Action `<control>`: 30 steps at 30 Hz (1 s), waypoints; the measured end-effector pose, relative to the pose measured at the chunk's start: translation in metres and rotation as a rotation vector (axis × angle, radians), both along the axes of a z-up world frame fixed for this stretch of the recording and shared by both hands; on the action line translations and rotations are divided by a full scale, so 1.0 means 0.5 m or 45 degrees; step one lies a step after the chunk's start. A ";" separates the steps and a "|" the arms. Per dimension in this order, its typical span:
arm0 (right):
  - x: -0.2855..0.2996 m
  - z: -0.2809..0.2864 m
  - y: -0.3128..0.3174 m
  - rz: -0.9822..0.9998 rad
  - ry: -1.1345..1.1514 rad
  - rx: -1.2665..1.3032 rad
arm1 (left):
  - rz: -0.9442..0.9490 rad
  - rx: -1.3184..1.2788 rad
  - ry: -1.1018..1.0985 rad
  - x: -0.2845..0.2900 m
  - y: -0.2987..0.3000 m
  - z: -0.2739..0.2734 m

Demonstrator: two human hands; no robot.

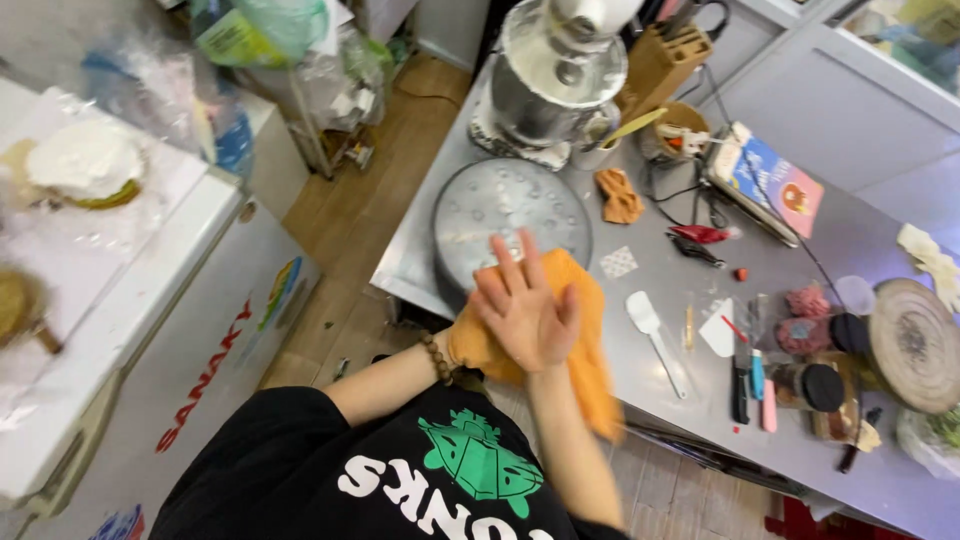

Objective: Preparing a professional stand mixer by attaching a bowl of cream and cleaning the surrounding equipment.

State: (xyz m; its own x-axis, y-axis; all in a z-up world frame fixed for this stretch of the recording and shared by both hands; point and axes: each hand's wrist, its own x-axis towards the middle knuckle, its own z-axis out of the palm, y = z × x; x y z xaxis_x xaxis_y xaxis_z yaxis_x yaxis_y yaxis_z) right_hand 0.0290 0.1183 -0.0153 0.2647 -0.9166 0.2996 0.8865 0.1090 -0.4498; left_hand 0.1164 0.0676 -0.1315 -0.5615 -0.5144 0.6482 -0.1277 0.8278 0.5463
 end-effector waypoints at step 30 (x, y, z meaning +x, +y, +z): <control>0.167 -0.111 0.128 -1.001 1.840 -0.226 | -0.717 1.693 1.066 0.166 -0.010 0.080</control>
